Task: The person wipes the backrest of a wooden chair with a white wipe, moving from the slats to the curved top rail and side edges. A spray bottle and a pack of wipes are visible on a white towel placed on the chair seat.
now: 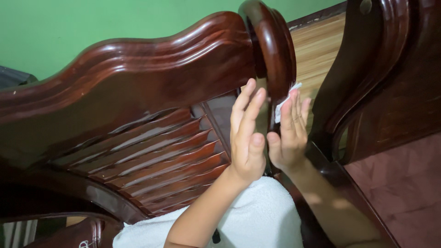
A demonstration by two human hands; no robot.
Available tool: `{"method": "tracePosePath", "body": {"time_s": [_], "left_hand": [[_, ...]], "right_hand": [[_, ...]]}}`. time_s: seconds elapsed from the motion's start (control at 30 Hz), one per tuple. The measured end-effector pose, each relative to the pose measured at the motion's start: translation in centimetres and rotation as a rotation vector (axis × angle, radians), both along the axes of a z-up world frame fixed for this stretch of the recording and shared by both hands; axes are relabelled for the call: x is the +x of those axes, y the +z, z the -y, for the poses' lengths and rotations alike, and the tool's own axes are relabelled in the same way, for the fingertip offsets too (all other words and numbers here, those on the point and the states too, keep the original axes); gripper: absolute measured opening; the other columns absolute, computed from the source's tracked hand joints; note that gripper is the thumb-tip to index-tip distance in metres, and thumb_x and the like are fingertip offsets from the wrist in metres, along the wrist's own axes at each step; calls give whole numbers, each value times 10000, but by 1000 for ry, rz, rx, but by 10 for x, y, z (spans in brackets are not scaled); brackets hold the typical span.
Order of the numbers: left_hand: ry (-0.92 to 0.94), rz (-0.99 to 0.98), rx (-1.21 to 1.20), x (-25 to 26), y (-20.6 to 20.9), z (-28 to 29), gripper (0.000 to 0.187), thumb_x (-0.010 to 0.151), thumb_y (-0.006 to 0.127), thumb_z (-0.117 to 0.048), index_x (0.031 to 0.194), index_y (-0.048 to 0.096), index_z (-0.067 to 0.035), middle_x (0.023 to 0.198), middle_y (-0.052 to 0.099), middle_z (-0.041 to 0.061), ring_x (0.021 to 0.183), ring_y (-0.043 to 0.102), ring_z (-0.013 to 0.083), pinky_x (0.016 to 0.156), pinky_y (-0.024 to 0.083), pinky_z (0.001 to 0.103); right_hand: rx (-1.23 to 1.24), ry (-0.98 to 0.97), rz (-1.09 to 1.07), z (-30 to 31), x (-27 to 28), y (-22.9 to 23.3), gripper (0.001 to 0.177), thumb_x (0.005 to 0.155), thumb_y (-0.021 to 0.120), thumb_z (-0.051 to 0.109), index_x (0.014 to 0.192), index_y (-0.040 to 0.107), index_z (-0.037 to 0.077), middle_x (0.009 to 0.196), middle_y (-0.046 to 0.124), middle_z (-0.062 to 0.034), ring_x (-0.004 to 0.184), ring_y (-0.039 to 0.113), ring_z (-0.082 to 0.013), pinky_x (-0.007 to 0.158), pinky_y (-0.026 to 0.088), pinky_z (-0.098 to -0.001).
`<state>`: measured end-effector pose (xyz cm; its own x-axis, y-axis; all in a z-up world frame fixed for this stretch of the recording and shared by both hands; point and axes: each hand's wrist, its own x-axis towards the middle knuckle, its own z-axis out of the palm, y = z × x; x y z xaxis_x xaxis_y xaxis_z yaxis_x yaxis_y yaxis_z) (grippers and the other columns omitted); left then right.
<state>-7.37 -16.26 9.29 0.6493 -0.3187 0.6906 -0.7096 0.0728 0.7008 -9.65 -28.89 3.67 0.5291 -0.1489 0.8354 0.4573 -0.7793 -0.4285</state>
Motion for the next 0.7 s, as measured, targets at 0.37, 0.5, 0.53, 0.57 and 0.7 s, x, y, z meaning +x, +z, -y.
{"method": "tracePosePath", "body": {"time_s": [0.37,0.5,0.53,0.57,0.7], "left_hand": [[-25,0,7,-1,13,0,733,1175,220,-599,1599,355,-16,1697,292,200,1551,312,321,1315,222,415],[-31,-13,-15,-3,14,6,735,1175,227,-599,1600,347,-12,1696,291,200,1552,313,320,1310,242,408],[-25,-12,-17,-4,15,7,735,1174,227,-598,1599,349,-11,1694,296,201,1551,315,320,1309,242,408],[-21,-11,-18,-4,16,6,735,1174,227,-598,1599,349,-10,1693,298,203,1550,317,321,1309,241,409],[-15,-14,-15,-3,15,1,739,1172,225,-598,1600,342,-6,1694,289,207,1547,320,325,1306,241,412]], "right_hand": [[-7,322,-10,43,50,137,545,1202,395,414,1460,537,-43,1532,541,-241,1487,524,-395,1265,433,-423],[74,382,-283,55,78,177,548,1143,386,438,1362,652,12,1303,728,-153,1203,724,-269,1035,525,-326],[91,399,-301,55,80,181,547,1134,367,435,1332,659,17,1264,733,-146,1150,717,-262,996,521,-314],[109,416,-320,55,81,184,547,1125,348,431,1301,666,23,1225,738,-139,1096,711,-254,958,518,-302],[34,370,-59,39,59,161,541,1225,399,456,1368,626,-13,1424,649,-188,1360,646,-313,1159,494,-347]]}}
